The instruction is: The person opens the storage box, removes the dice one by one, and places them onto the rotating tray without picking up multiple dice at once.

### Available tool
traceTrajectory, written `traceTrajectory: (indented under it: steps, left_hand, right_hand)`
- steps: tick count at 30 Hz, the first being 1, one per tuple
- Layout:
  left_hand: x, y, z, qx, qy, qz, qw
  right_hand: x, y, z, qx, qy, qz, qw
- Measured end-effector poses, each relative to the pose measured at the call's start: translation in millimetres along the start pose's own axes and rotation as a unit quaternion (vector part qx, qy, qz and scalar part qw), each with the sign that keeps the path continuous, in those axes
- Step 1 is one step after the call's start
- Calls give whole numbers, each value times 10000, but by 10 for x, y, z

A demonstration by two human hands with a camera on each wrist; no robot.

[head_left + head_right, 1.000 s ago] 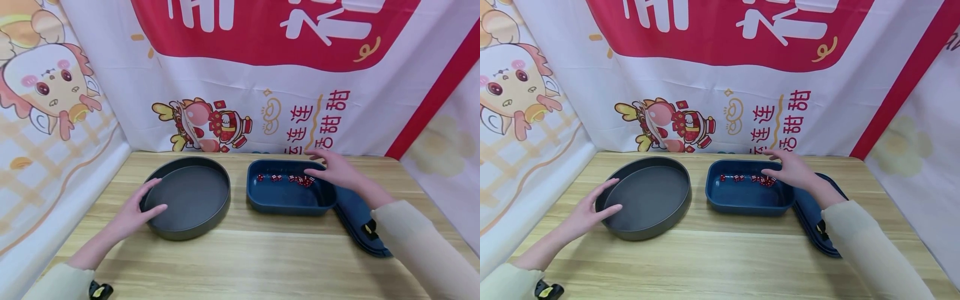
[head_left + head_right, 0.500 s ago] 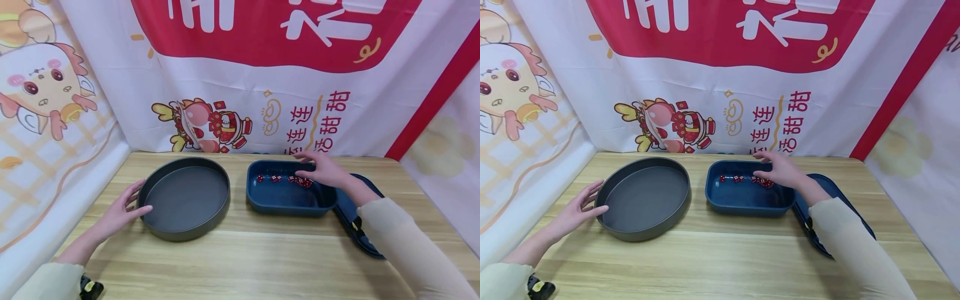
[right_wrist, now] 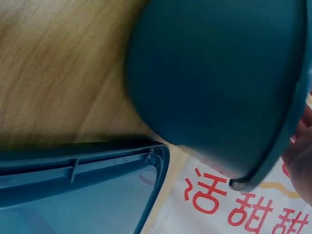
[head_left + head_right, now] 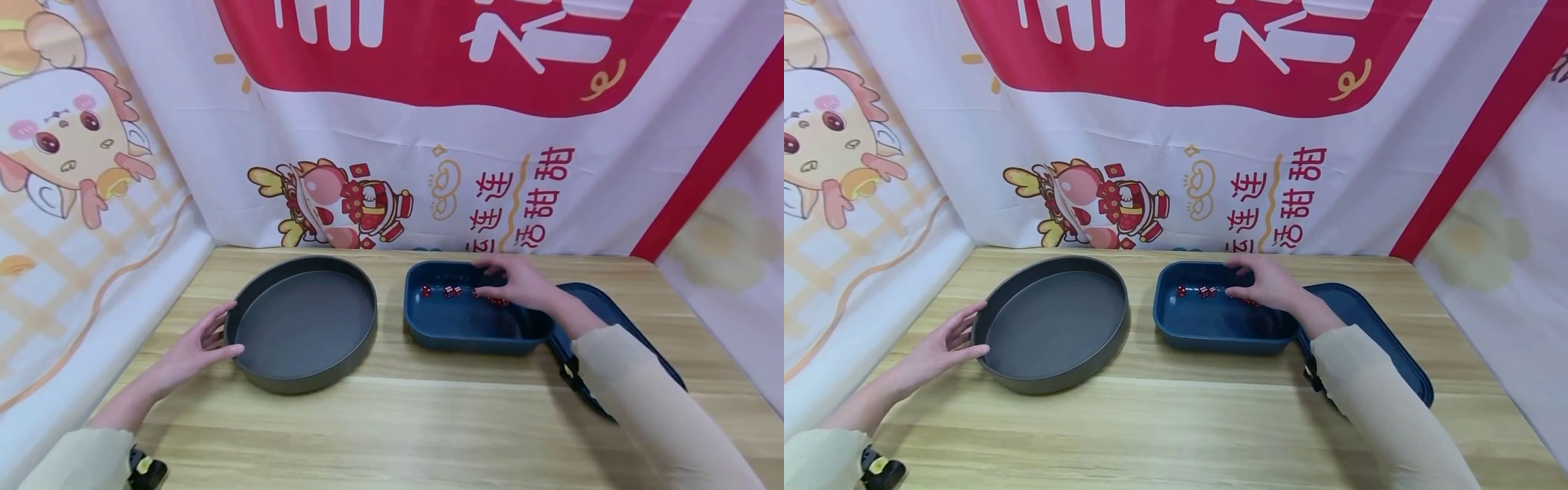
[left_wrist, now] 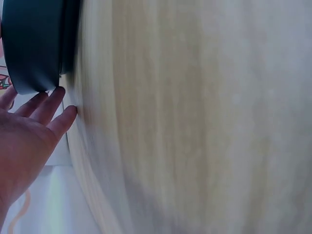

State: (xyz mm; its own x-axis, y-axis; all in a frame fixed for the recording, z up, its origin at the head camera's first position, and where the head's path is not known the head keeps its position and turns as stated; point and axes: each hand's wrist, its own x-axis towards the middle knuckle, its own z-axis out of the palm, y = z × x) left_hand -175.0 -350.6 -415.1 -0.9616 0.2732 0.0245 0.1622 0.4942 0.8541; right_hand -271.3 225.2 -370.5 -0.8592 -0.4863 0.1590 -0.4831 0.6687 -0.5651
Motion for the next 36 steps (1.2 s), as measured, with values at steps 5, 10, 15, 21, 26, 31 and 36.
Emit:
traceTrajectory:
  steps: [5, 10, 15, 21, 26, 31, 36]
  left_hand:
    - [-14, -8, -18, -5, -83, -87, 9999]
    - [-26, -8, -37, 106, -144, -202, 9996]
    - [-23, -29, -43, 7, -193, -247, 9995]
    - [-14, -37, -45, -25, -237, -270, 9994]
    - [-4, -37, -48, -43, -268, -303, 9992]
    - [5, -40, -48, -57, -293, -306, 9991]
    - [9, -45, -51, -86, -317, -409, 9986]
  right_hand:
    - [12, 73, 54, -153, -164, 69, 9997]
    - [9, 118, 105, -413, -448, 314, 9976]
    - [17, 166, 146, -550, -713, 442, 9949]
    - [36, 194, 186, -608, -873, 492, 9931]
    - [49, 210, 202, -506, -949, 477, 9930]
    - [60, 243, 233, -482, -1021, 314, 9931]
    - [65, 258, 280, -485, -1120, 402, 9917]
